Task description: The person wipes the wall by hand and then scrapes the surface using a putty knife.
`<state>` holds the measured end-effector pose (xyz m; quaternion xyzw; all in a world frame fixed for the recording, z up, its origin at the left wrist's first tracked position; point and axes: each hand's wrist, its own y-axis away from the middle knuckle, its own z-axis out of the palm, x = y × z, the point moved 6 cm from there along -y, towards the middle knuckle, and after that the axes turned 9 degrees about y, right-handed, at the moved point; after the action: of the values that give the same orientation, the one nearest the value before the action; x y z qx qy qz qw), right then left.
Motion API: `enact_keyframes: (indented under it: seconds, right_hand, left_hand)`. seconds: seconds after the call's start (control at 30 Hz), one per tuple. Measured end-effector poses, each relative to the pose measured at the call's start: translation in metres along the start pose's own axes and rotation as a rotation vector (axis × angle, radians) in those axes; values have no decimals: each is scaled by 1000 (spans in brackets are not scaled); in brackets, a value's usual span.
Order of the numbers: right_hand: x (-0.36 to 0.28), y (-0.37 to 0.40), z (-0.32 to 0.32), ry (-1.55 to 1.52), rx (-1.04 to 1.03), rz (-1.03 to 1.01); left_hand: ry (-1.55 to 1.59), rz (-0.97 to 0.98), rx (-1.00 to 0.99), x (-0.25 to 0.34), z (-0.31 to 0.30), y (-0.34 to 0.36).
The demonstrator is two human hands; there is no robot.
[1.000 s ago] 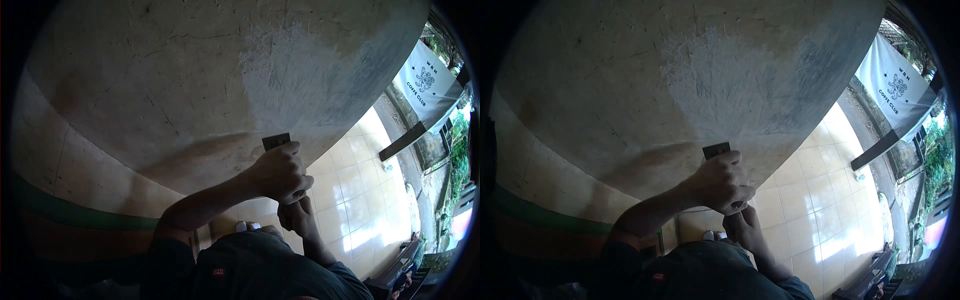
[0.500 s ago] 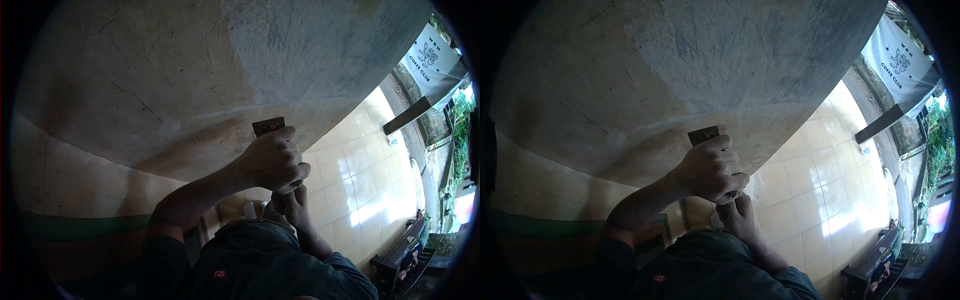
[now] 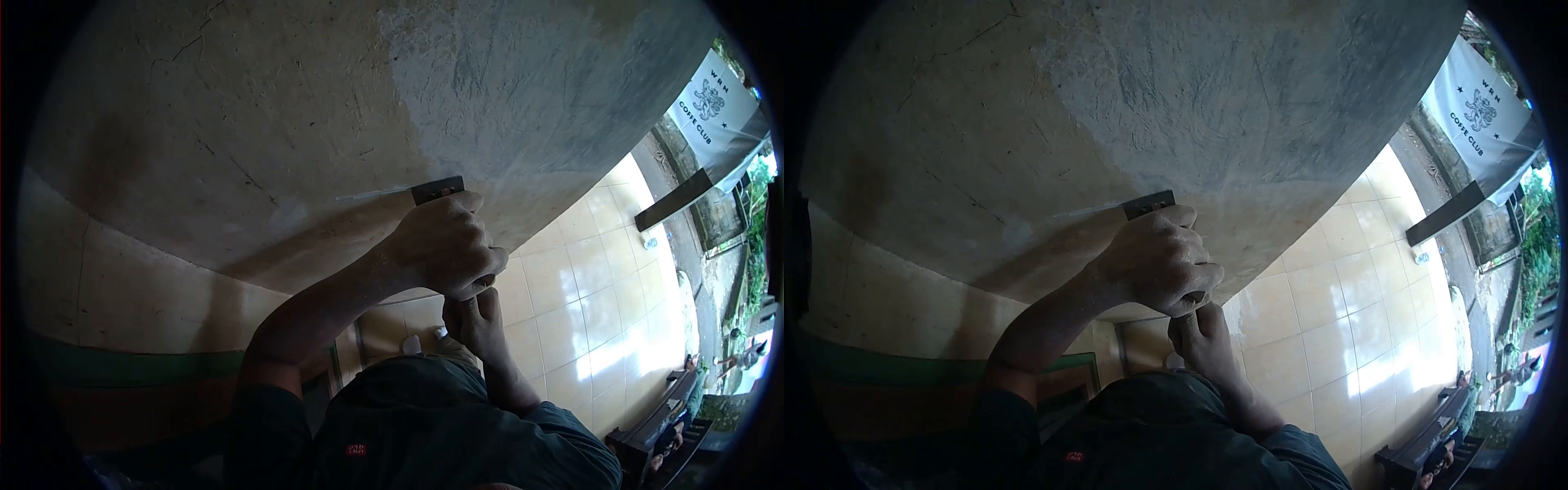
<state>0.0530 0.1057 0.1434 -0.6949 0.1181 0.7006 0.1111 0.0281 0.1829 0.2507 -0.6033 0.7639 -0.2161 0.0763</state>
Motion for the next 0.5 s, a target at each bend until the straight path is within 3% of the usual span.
enact_keyframes:
  seconds: [0.2,0.27,0.5]
  right_hand:
    - [-2,-6,-6,28,73,-42]
    - [-3,-5,-8,0,-43,24]
    - [-7,-26,-19,235,65,-78]
  left_hand:
    - [-32,-6,-57,-1,1,-10]
    - [-24,1,-13,0,-2,-12]
    - [-76,8,108,-4,-8,-12]
